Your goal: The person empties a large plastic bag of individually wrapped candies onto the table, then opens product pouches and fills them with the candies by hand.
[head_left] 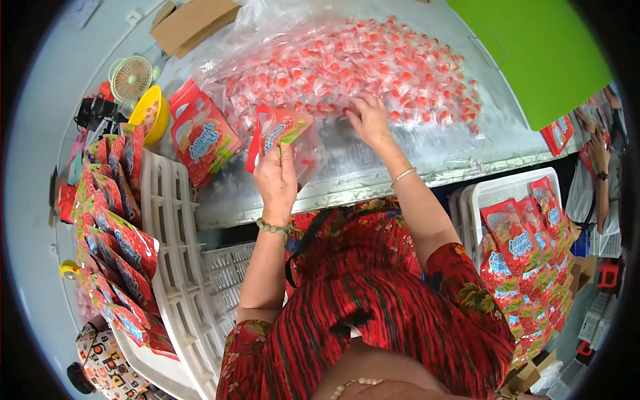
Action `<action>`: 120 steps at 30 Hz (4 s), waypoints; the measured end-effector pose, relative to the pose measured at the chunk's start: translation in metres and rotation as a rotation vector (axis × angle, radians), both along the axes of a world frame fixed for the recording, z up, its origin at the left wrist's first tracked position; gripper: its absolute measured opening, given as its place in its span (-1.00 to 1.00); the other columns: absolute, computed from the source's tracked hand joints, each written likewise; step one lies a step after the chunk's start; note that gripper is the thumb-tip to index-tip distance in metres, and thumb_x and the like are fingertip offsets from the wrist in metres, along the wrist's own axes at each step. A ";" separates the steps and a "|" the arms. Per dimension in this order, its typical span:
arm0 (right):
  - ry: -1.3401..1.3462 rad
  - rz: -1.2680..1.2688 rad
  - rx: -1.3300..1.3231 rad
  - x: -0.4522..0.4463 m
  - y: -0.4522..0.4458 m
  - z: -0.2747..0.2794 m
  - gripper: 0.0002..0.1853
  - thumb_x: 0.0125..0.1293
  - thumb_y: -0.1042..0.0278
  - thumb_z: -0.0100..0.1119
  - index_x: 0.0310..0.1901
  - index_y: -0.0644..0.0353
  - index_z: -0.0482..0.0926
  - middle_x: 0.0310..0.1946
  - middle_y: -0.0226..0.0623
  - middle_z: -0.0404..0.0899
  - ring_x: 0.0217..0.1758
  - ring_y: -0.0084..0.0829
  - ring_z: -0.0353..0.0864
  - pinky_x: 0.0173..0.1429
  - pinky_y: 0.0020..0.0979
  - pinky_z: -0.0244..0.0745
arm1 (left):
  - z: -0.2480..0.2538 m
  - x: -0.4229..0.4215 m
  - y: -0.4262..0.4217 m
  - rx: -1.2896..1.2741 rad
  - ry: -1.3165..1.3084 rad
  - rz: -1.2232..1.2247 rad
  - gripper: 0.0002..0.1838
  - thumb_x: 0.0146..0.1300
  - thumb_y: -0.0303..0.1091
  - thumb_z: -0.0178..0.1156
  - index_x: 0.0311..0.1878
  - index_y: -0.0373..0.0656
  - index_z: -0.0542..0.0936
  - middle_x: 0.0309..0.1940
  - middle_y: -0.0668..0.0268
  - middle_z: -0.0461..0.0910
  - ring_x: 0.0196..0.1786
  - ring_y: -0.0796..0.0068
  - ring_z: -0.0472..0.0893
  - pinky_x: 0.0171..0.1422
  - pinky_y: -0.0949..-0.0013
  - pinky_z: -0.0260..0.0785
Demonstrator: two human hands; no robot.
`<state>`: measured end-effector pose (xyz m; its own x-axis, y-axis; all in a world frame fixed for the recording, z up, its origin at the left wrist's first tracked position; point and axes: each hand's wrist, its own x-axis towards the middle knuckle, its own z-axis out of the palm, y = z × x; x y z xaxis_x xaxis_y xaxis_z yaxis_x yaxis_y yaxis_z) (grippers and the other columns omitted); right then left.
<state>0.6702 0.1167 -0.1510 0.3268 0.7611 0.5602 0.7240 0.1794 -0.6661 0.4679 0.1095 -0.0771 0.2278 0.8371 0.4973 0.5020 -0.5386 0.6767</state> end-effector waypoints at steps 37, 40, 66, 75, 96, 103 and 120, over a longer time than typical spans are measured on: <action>-0.547 -0.159 0.028 -0.025 -0.014 -0.027 -0.87 -0.03 0.26 0.07 -0.53 0.08 0.39 -0.60 -0.40 0.33 -0.63 -0.48 0.34 -0.68 -0.57 0.14 | 0.019 -0.003 0.006 -0.088 -0.046 -0.010 -0.73 0.10 -0.33 -0.04 -0.61 -0.32 0.38 -0.77 0.13 0.34 -0.69 0.29 0.36 -0.57 0.36 0.18; 1.428 0.091 0.103 -0.033 -0.024 0.047 -0.86 0.14 0.24 -0.02 -0.45 0.08 0.38 -0.68 -0.55 0.29 -0.71 -0.73 0.19 -0.71 -0.65 0.07 | 0.020 0.005 0.016 -0.112 -0.035 -0.013 -0.72 0.11 -0.31 -0.04 -0.60 -0.31 0.38 -0.77 0.12 0.34 -0.68 0.30 0.37 -0.57 0.36 0.19; -0.660 0.616 -0.739 -0.061 -0.037 0.213 -0.87 -0.06 0.57 -0.09 -0.49 0.38 0.48 -0.48 -0.03 0.49 -0.43 -0.24 0.53 -0.32 -0.37 0.41 | 0.044 0.031 -0.004 -0.690 -0.938 -0.319 -0.76 0.17 -0.21 -0.11 -0.40 -0.16 0.47 -0.52 0.43 0.48 -0.52 0.71 0.42 -0.53 0.64 0.24; -0.826 0.692 -0.924 -0.072 -0.015 0.181 -0.84 -0.15 0.41 0.10 -0.46 0.24 0.54 -0.43 -0.17 0.52 -0.32 -0.28 0.48 -0.23 -0.36 0.38 | 0.025 0.030 -0.020 -0.657 -0.866 -0.318 -0.72 0.16 -0.16 -0.09 -0.37 -0.17 0.47 -0.60 0.46 0.46 -0.57 0.75 0.40 -0.56 0.68 0.20; -0.891 0.455 0.022 -0.035 -0.070 0.157 -0.92 -0.19 0.49 -0.01 -0.56 0.21 0.43 -0.56 -0.35 0.41 -0.38 -0.42 0.42 0.02 -0.31 0.20 | 0.036 -0.033 0.036 -0.344 -0.439 -0.452 -0.66 0.02 -0.39 0.10 -0.09 -0.23 0.37 -0.17 0.33 0.41 -0.12 0.59 0.37 -0.07 0.49 0.22; -0.833 0.502 -0.065 -0.053 -0.077 0.195 -0.92 -0.18 0.39 0.05 -0.64 0.19 0.46 -0.63 -0.32 0.43 -0.44 -0.40 0.45 -0.12 -0.35 0.31 | 0.010 -0.013 0.020 -0.270 -0.545 -0.357 -0.83 0.10 -0.38 0.04 -0.31 -0.28 0.50 -0.52 0.46 0.45 -0.45 0.73 0.36 -0.36 0.62 0.24; -0.482 0.545 -0.661 -0.030 -0.067 0.176 -0.68 -0.20 0.21 0.22 -0.47 0.27 0.45 -0.51 -0.14 0.46 -0.40 -0.17 0.45 -0.34 -0.29 0.36 | 0.002 -0.041 0.002 -0.144 -0.482 -0.409 -0.85 -0.03 -0.47 0.15 -0.36 -0.31 0.49 -0.40 0.29 0.48 -0.45 0.59 0.44 -0.35 0.55 0.30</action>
<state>0.6399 0.0498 0.0254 -0.3142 0.9480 -0.0519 0.8734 0.2671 -0.4073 0.4271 0.1115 -0.0750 0.3219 0.7960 0.5126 -0.1021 -0.5090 0.8547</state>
